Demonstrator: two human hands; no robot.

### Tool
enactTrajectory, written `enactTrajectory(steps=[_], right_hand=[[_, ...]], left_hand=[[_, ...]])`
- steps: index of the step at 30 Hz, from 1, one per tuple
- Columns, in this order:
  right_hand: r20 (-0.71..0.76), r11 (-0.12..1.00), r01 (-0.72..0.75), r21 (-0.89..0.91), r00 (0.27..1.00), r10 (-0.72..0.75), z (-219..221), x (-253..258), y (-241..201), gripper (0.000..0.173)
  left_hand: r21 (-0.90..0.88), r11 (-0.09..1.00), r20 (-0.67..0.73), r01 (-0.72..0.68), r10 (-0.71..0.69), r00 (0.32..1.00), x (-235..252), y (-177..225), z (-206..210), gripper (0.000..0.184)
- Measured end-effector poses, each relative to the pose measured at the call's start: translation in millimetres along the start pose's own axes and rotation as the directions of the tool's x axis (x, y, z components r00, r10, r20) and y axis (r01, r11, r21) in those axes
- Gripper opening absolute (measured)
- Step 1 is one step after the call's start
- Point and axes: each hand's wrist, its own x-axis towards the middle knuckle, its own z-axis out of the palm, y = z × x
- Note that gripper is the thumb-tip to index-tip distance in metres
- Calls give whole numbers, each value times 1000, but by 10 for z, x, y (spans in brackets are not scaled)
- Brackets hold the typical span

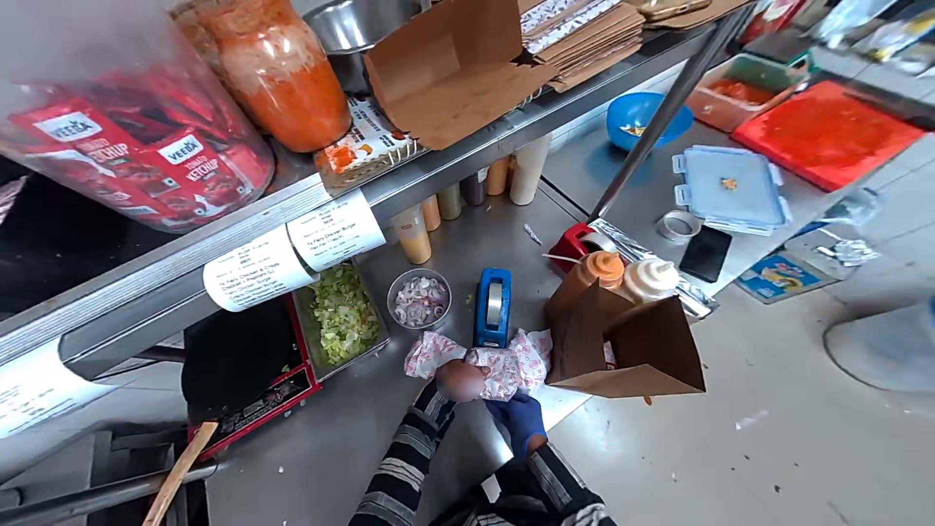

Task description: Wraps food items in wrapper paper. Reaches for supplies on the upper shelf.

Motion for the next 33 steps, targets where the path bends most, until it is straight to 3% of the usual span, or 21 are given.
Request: enactTrajectory(steps=[2, 4, 7, 10, 12, 14, 16, 17, 19, 20, 22, 24, 25, 27, 29, 33], right_hand=[[107, 975, -27, 220, 994, 3, -39, -2, -17, 34], [218, 914, -112, 389, 976, 27, -83, -26, -139, 34], [241, 890, -176, 420, 967, 77, -39, -67, -289, 33], [264, 873, -222, 434, 958, 112, 26, -133, -418, 39], [262, 917, -212, 337, 957, 124, 45, -37, -408, 43], [161, 969, -147, 200, 980, 115, 117, 82, -315, 59], [54, 988, -101, 115, 994, 95, 159, 112, -256, 72], [34, 994, -84, 74, 996, 82, 144, 82, -244, 72], [36, 997, -74, 1, 997, 74, 28, -51, -194, 69], [51, 996, -81, -26, 995, 82, -56, -124, -137, 68], [76, 989, -114, -91, 990, 121, -220, -246, -8, 68], [81, 980, -156, -123, 983, 167, -301, -262, 123, 66], [73, 978, -170, -117, 981, 179, -311, -228, 197, 66], [38, 979, -170, -111, 984, 175, -305, -126, 303, 67], [22, 981, -145, -126, 989, 149, -314, -43, 338, 68], [4, 976, -36, -215, 999, 37, -353, 54, 274, 69]], left_hand=[[-90, 996, 47, -29, 34, 998, 17, -49, -57, 38], [-131, 990, 80, -56, 67, 995, -16, -30, -74, 34], [-196, 978, 125, -67, 93, 988, -35, -43, -89, 30], [-181, 981, 78, -64, 80, 994, -38, -20, -63, 27], [-160, 984, 62, -77, 87, 994, -6, -38, -59, 31], [-208, 971, 97, -119, 142, 985, 38, -129, -113, 35], [-314, 931, 68, -184, 215, 974, 30, -166, -107, 24], [-329, 916, 5, -230, 246, 969, 30, -153, -85, 18], [-262, 925, -83, -274, 262, 962, 35, -56, -11, 41], [-212, 943, -37, -258, 256, 966, 99, -53, -22, 51], [-208, 957, -16, -201, 203, 979, 219, -69, -13, 42], [-216, 959, -106, -185, 165, 981, 233, -39, 66, 36], [-161, 966, -148, -201, 177, 973, 247, -46, 88, 36], [123, 966, -198, -226, 247, 949, 287, -68, 108, 36], [381, 895, -230, -231, 334, 914, 288, -72, 135, 33], [564, 810, -383, -157, 425, 820, 194, 24, 355, 26]])
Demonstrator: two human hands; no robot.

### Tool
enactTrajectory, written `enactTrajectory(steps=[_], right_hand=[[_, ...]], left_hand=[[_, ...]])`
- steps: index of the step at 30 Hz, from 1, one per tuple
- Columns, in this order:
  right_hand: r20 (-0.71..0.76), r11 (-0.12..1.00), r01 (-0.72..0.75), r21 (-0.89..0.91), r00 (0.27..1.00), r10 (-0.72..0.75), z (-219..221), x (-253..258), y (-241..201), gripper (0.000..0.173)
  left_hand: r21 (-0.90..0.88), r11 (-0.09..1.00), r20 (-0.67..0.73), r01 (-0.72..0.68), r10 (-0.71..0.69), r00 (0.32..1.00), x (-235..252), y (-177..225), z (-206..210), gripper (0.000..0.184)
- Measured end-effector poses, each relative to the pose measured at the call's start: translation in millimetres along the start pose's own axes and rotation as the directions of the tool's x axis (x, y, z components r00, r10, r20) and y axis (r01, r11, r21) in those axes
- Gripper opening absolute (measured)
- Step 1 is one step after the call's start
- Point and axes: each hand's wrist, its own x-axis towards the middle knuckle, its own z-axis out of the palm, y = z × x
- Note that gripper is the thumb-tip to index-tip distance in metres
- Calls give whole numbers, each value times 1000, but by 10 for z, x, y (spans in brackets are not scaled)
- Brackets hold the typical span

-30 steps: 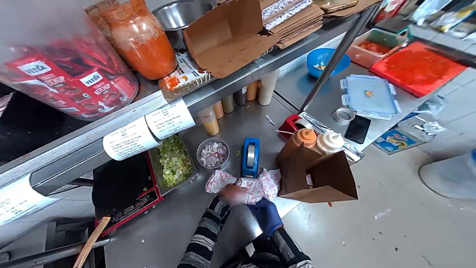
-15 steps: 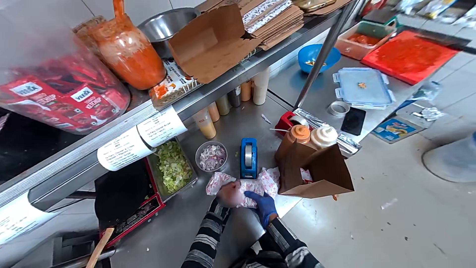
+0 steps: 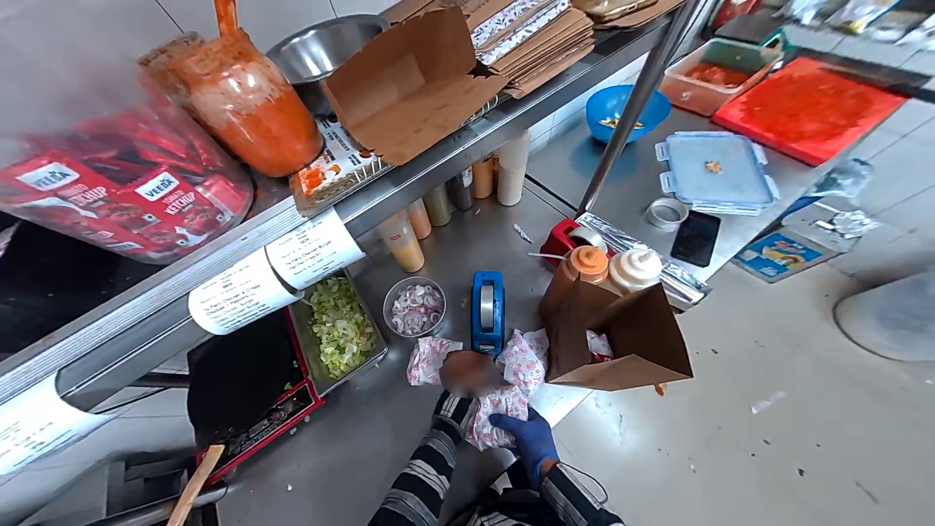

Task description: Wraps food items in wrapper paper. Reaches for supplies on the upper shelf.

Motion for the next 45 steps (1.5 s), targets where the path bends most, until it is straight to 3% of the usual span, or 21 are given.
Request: enactTrajectory(steps=[5, 10, 15, 18, 20, 22, 24, 26, 27, 29, 32, 34, 37, 41, 43, 45], right_hand=[[-25, 973, 142, -179, 988, -149, -62, 124, -21, 69], [275, 962, 274, 12, 924, -266, -163, 25, 79, 77], [484, 906, 422, 38, 785, -386, -175, -90, 14, 74], [588, 832, 554, -23, 681, -437, -94, -166, -67, 74], [642, 783, 616, -89, 636, -427, -23, -222, -147, 78], [663, 786, 606, -123, 639, -389, 60, -263, -206, 85], [613, 842, 533, -84, 694, -378, 150, -288, -223, 82], [475, 900, 435, 5, 792, -385, 251, -225, -178, 64], [403, 924, 378, 57, 838, -368, 293, -165, -154, 56], [224, 957, 280, 79, 930, -291, 361, -45, -133, 48], [-3, 971, 181, -156, 983, -184, 417, 84, -150, 55], [-82, 883, 236, -405, 953, -292, 422, 62, -124, 66], [-138, 678, 340, -652, 826, -547, 483, -156, -122, 87], [-67, 557, 555, -618, 669, -740, 778, -510, -345, 81], [9, 520, 664, -537, 621, -784, 972, -705, -538, 74], [114, 549, 755, -359, 619, -777, 1186, -888, -754, 60]], left_hand=[[166, 985, -45, 41, -34, 998, -10, -111, 66, 22], [-106, 994, 43, -39, 44, 998, -186, -434, 15, 25], [-359, 900, 234, 249, -171, 957, -526, -537, -266, 29], [-520, 799, 352, 300, -119, 928, -707, -651, -340, 39], [-481, 828, 338, 286, -126, 933, -831, -750, -409, 39], [-445, 834, 321, 326, -192, 928, -1009, -768, -554, 40], [-598, 678, 263, 428, -338, 904, -1090, -833, -539, 41], [-798, 357, 319, 486, -434, 843, -1172, -886, -540, 45], [-832, 252, 368, 493, -414, 833, -1163, -1023, -534, 46], [-842, 211, 403, 496, -363, 840, -1196, -1240, -549, 44], [-829, 265, 391, 493, -356, 849, -1330, -1453, -595, 42], [-824, 285, 376, 490, -372, 848, -1443, -1578, -641, 41], [-822, 298, 357, 485, -395, 847, -1604, -1749, -683, 40], [-819, 336, 314, 466, -418, 853, -1760, -1926, -729, 40], [-819, 336, 305, 466, -433, 848, -1815, -1989, -771, 39], [-825, 333, 287, 456, -448, 847, -1848, -2045, -817, 39]])
